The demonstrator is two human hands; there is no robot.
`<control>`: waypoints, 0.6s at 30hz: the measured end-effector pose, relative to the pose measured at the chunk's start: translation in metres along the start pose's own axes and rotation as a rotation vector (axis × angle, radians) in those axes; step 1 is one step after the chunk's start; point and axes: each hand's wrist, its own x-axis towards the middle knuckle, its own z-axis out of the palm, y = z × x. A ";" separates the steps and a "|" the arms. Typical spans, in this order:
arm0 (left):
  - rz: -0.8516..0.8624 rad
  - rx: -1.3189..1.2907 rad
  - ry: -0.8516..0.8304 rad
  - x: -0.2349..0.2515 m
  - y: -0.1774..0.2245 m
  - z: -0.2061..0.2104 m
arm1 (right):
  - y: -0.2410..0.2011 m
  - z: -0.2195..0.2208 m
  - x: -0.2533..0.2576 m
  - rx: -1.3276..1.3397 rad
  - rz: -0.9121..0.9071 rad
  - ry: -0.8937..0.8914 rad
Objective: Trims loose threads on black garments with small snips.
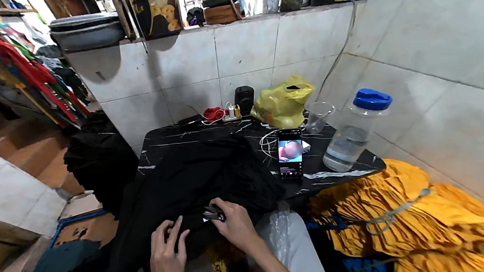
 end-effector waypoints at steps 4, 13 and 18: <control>0.006 -0.083 0.022 0.002 -0.002 0.001 | 0.001 -0.001 0.001 0.019 0.024 -0.015; 0.013 -0.168 -0.064 -0.003 0.002 -0.008 | 0.003 0.000 0.003 0.043 0.054 -0.024; 0.028 -0.027 -0.007 0.007 0.004 0.004 | 0.004 -0.002 0.003 0.064 0.058 -0.041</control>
